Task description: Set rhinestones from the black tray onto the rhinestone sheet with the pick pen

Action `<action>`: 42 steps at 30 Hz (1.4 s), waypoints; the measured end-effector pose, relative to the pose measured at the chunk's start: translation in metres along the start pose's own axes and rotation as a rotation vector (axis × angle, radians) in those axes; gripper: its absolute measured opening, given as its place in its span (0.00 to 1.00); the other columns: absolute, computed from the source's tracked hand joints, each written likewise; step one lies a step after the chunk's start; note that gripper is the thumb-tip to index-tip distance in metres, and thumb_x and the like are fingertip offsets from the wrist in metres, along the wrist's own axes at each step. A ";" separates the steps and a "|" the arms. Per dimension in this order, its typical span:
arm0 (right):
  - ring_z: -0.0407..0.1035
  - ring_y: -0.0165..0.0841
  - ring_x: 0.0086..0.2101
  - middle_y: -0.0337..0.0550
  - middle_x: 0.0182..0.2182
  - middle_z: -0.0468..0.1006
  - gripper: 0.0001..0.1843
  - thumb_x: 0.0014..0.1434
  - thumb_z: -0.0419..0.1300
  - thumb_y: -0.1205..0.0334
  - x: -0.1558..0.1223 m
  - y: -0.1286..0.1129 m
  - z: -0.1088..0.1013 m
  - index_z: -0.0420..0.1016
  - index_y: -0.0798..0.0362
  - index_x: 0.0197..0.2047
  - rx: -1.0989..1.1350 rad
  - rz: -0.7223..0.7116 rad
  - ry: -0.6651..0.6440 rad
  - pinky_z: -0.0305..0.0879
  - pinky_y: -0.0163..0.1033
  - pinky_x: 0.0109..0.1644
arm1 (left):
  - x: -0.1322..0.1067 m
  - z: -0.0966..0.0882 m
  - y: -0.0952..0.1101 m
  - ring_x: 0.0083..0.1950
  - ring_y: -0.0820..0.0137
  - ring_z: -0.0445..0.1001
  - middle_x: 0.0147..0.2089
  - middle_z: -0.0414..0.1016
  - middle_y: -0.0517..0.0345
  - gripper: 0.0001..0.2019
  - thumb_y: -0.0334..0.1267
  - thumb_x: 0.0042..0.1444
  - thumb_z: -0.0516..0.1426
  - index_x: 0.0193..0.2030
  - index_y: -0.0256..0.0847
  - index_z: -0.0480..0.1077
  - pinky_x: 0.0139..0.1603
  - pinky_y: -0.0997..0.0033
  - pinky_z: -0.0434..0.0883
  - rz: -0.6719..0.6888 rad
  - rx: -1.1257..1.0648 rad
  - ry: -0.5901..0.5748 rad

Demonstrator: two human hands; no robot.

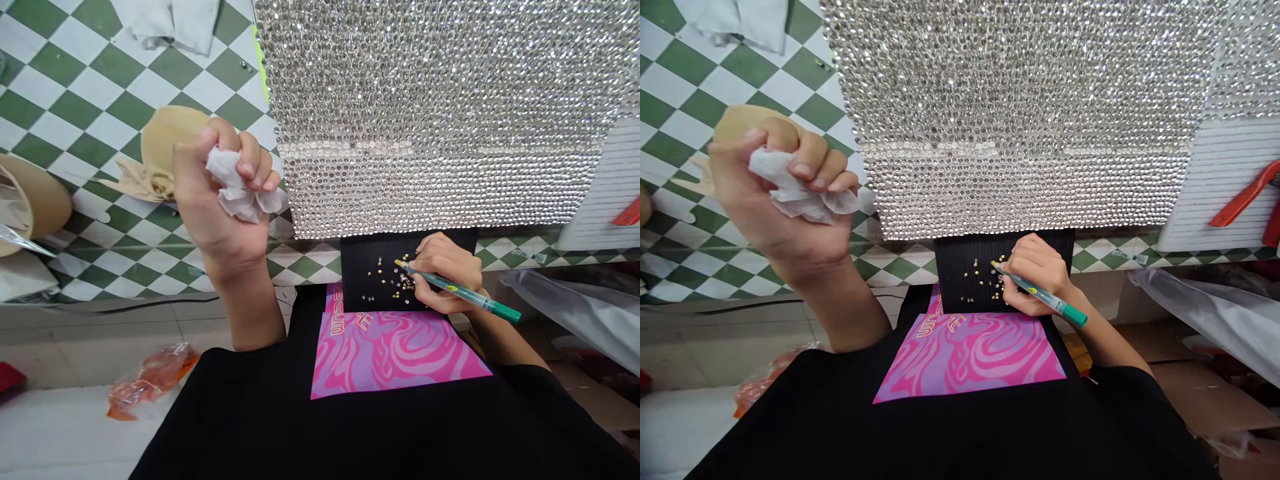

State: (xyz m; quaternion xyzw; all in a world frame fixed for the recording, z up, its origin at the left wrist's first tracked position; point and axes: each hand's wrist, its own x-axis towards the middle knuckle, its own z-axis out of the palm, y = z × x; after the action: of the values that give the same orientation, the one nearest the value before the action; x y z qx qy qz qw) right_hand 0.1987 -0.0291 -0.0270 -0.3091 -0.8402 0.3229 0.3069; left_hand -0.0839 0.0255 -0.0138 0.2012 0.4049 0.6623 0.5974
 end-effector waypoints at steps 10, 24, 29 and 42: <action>0.66 0.26 0.24 0.36 0.22 0.71 0.09 0.47 0.59 0.74 0.013 0.000 -0.018 0.70 0.53 0.32 0.187 0.057 0.139 0.70 0.40 0.35 | -0.001 0.000 -0.002 0.19 0.82 0.45 0.19 0.44 0.68 0.18 0.40 0.57 0.55 0.20 0.41 0.53 0.18 0.84 0.54 0.027 -0.009 -0.005; 0.72 0.30 0.30 0.41 0.29 0.76 0.18 0.52 0.59 0.75 0.033 -0.025 -0.031 0.74 0.51 0.46 0.391 0.103 0.118 0.73 0.41 0.37 | -0.050 0.032 -0.020 0.27 0.78 0.67 0.35 0.73 0.61 0.08 0.37 0.68 0.50 0.46 0.44 0.70 0.26 0.77 0.65 0.214 0.684 -0.490; 0.73 0.28 0.32 0.40 0.29 0.77 0.14 0.55 0.58 0.72 0.038 -0.036 -0.037 0.73 0.51 0.45 0.442 0.129 0.027 0.74 0.42 0.43 | -0.076 0.050 -0.031 0.30 0.78 0.67 0.31 0.69 0.64 0.10 0.45 0.68 0.52 0.39 0.42 0.65 0.29 0.77 0.63 0.254 0.907 -0.700; 0.72 0.26 0.30 0.42 0.27 0.75 0.06 0.61 0.55 0.69 0.039 -0.030 -0.037 0.71 0.56 0.42 0.813 0.097 -0.061 0.73 0.41 0.41 | -0.076 0.050 -0.033 0.22 0.76 0.60 0.20 0.63 0.66 0.15 0.40 0.68 0.52 0.28 0.42 0.62 0.24 0.71 0.56 0.440 0.732 -0.882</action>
State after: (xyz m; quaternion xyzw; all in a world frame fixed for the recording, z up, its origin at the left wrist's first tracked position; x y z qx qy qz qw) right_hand 0.1911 -0.0065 0.0293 -0.1923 -0.6371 0.6518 0.3636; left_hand -0.0100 -0.0339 0.0072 0.7274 0.2698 0.4421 0.4502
